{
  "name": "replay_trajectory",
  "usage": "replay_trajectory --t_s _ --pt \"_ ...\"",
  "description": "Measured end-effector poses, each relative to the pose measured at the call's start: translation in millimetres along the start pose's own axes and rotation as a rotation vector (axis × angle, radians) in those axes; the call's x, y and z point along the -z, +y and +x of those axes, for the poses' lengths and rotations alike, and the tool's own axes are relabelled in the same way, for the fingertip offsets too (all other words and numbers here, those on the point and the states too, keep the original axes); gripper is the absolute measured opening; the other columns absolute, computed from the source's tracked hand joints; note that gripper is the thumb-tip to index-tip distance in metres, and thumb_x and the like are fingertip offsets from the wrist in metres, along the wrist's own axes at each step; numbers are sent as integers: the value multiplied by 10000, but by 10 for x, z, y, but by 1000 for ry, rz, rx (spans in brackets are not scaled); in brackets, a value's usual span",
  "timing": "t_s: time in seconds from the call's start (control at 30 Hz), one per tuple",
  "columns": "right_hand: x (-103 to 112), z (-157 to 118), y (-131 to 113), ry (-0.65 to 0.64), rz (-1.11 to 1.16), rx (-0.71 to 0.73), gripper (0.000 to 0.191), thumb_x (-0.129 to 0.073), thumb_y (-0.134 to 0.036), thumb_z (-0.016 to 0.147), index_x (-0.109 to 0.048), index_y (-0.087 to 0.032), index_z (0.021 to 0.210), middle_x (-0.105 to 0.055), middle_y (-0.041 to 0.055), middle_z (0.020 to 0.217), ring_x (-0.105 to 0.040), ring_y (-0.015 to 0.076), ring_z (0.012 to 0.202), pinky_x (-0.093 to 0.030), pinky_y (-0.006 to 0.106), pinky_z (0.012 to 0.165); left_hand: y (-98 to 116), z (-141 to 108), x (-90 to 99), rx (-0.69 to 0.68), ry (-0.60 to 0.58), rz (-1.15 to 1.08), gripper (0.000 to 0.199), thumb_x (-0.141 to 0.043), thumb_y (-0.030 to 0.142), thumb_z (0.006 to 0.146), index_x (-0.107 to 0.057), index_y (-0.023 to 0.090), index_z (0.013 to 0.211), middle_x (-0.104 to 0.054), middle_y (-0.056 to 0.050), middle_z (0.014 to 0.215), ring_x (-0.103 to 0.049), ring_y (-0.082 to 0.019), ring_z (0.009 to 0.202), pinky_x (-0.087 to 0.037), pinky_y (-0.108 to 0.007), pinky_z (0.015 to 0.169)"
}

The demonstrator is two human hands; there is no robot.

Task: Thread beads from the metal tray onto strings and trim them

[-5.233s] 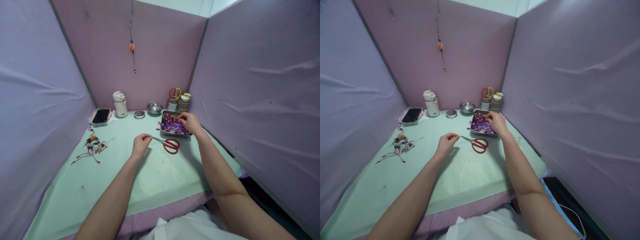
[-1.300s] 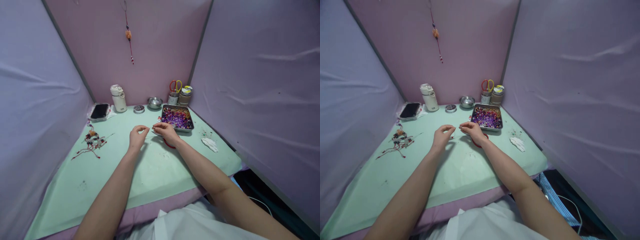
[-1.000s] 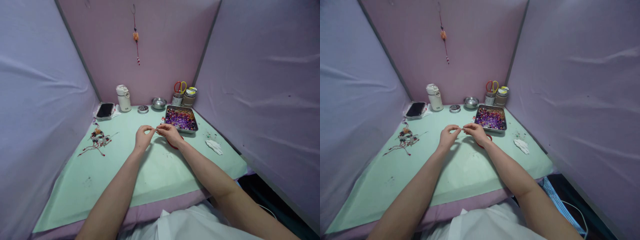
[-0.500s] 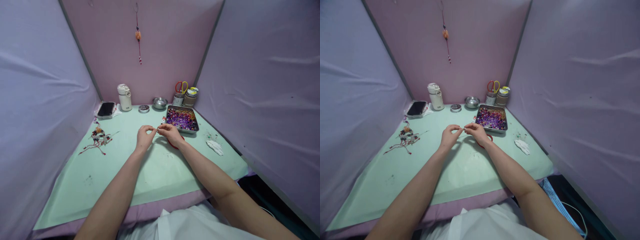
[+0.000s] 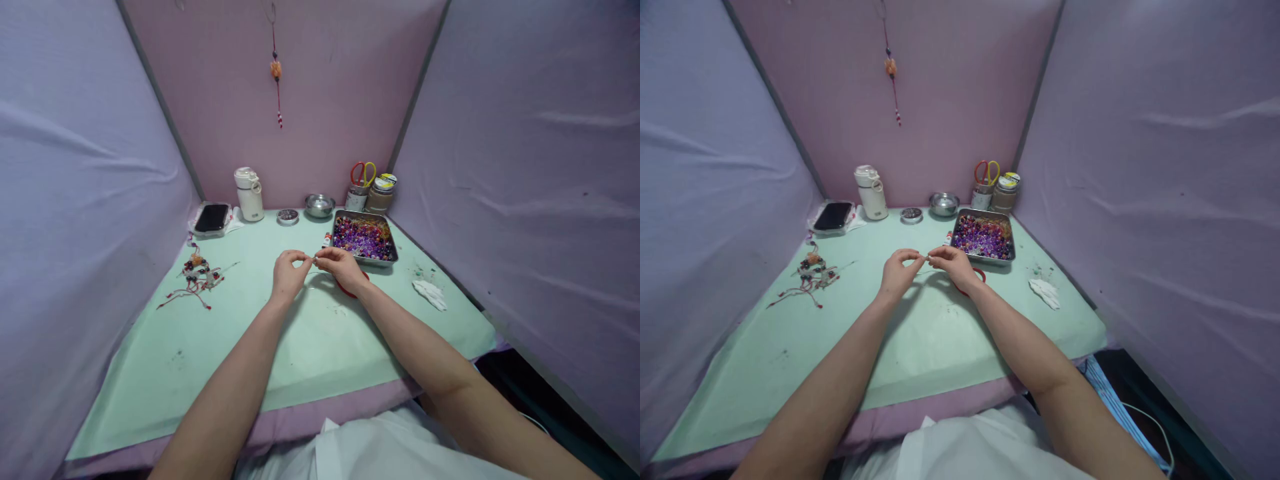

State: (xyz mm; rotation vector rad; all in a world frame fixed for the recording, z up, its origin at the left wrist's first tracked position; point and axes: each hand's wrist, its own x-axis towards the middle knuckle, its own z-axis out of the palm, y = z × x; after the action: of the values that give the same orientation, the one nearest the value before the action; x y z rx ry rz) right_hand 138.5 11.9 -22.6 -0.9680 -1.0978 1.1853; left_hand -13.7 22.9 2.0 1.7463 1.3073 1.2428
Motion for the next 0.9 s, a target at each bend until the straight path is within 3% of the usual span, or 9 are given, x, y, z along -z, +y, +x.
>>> replay_trajectory --t_s 0.47,0.9 --pt "-12 -11 -30 -13 -58 58 177 -765 -281 635 -696 -204 779 -650 -17 738 -542 101 679 -418 255 678 -12 5 -3 -2 -2 8 97 -629 262 696 -693 191 678 -667 -57 918 -599 -204 955 -421 -345 920" --pt "-11 -13 -34 -9 -53 60 195 -766 -300 625 -696 -210 783 -659 -4 757 -558 118 699 -440 276 701 -14 -1 -1 2 8 5 101 -611 263 688 -684 198 663 -665 -54 925 -596 -207 963 -420 -356 936"
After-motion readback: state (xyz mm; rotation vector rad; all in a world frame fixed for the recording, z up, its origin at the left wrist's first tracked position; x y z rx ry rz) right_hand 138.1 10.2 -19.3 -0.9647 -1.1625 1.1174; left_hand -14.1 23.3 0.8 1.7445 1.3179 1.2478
